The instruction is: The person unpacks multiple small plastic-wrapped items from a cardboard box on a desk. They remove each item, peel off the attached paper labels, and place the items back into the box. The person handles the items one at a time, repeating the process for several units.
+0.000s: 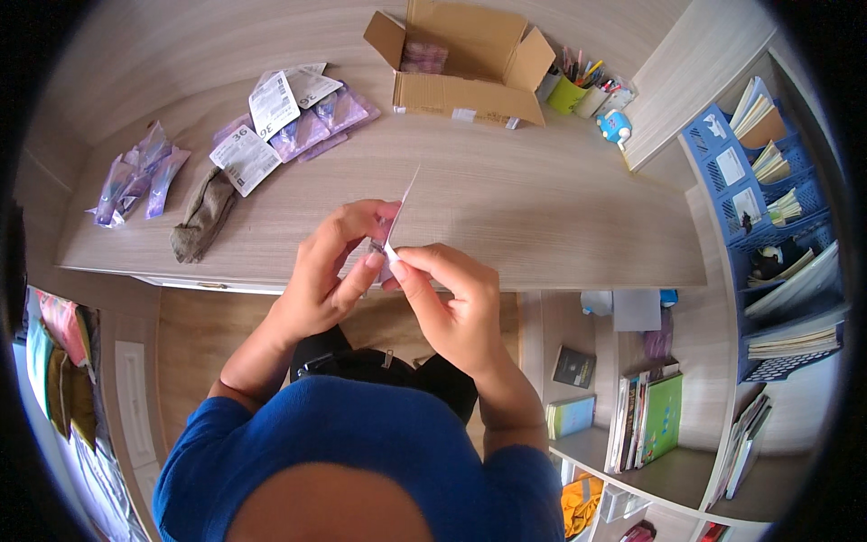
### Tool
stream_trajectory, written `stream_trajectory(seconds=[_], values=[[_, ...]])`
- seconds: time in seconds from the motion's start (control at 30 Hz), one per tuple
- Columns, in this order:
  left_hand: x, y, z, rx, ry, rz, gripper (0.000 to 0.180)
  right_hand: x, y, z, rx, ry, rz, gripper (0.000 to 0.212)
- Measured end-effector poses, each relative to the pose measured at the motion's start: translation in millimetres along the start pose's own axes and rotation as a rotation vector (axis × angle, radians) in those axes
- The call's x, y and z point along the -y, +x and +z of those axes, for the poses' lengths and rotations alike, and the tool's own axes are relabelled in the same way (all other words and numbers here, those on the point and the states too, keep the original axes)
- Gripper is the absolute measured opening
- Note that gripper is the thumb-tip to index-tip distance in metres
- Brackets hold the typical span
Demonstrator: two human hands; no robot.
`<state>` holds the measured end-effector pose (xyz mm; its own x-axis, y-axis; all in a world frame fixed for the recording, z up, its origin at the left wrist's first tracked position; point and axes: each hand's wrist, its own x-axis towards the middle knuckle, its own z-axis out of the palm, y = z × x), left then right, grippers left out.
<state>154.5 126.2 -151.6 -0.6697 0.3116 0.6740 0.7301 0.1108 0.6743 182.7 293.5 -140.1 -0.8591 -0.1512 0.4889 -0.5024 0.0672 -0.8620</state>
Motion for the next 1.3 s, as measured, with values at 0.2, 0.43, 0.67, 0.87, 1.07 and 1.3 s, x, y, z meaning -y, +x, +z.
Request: stream_trajectory(seconds=[0.2,0.43,0.67,0.87,1.07,1.3], values=[[-4.5,1.9,-4.2,0.055,0.021,0.008,0.028,7.8,6.4,-3.2,0.065,-0.194,-0.122,0.009],[3.8,-3.9,3.2,0.018,0.086,0.096,0.028,11.9,8.2,0.5,0.049,-0.263,-0.173,0.009],[6.0,-10.2,6.9,0.018,0.056,0.052,0.024,10.8,7.7,3.0,0.063,-0.251,-0.155,0.009],[16.9,-18.5,6.7,0.03,-0.069,-0.008,0.022,3.9,1.8,1.4,0.069,-0.161,-0.092,0.009],[12.5,-21.6,18.1,-0.029,-0.206,-0.051,0.022,3.0,0.0,0.2,0.032,-0.179,-0.105,0.008],[7.5,-11.5,13.5,0.028,0.103,0.016,0.016,4.1,1.6,-0.3,0.024,-0.293,-0.16,0.008]])
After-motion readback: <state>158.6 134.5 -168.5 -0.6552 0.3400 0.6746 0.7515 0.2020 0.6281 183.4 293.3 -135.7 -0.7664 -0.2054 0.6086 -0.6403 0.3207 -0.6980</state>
